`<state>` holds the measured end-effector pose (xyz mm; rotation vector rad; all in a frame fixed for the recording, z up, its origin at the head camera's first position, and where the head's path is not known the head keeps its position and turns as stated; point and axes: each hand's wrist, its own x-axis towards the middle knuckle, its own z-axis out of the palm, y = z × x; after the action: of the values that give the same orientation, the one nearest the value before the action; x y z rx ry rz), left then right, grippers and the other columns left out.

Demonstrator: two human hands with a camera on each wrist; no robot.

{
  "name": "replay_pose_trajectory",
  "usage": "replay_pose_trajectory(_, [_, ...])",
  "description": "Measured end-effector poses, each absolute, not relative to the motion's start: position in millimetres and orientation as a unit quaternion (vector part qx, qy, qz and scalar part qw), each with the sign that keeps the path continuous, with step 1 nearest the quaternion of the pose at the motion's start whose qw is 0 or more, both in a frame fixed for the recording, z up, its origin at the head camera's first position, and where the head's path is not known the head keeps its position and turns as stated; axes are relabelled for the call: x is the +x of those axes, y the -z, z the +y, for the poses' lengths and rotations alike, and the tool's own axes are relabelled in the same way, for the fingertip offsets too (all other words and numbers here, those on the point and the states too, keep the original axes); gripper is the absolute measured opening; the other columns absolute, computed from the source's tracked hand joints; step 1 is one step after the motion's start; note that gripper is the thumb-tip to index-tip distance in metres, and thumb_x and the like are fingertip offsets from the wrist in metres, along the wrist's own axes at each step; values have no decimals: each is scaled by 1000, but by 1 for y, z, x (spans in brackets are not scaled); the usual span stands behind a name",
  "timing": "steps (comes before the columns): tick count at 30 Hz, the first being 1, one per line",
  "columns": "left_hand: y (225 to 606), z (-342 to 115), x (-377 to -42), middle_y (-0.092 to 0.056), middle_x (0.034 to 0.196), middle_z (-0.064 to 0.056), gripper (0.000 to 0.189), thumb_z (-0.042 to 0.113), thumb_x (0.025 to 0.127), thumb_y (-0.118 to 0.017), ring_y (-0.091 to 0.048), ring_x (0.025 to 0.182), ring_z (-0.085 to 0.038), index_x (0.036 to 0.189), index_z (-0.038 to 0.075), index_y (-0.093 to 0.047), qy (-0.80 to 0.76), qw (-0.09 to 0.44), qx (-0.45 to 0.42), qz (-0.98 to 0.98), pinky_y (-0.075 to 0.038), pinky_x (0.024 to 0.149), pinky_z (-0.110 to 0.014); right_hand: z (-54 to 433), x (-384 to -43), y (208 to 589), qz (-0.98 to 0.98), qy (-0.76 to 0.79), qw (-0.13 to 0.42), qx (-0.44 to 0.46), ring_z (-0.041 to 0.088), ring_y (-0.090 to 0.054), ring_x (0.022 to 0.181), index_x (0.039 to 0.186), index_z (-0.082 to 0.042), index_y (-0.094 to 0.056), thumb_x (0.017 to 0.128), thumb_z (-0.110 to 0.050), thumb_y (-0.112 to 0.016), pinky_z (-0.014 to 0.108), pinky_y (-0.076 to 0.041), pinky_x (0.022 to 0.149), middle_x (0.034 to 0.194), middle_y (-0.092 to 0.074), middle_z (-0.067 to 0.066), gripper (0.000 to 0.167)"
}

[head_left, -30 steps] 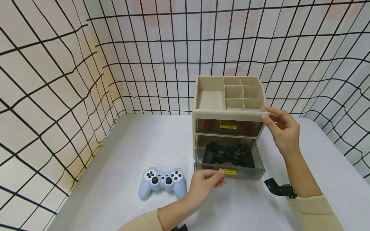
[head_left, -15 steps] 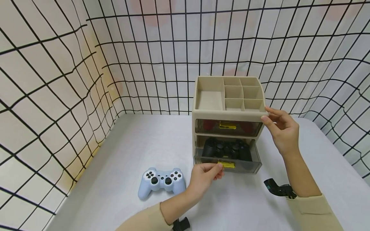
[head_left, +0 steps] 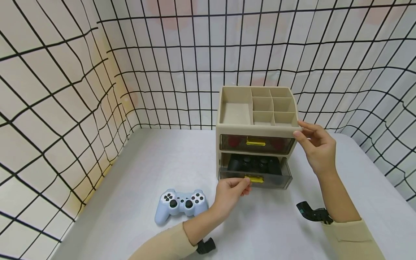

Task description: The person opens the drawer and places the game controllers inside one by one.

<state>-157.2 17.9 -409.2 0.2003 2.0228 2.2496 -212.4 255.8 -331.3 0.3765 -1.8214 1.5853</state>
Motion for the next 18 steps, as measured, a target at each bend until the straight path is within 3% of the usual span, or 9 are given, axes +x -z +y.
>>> replay_pose_trajectory(18, [408, 21, -176, -70, 75, -13, 24, 13, 93, -68, -61, 63, -9, 88, -9, -74, -746, 40, 67, 661, -57, 70, -33, 258, -215, 334, -685, -622, 343, 162, 7, -63, 82, 115, 9, -66, 85, 15, -64, 12, -50, 71, 92, -69, -4, 31])
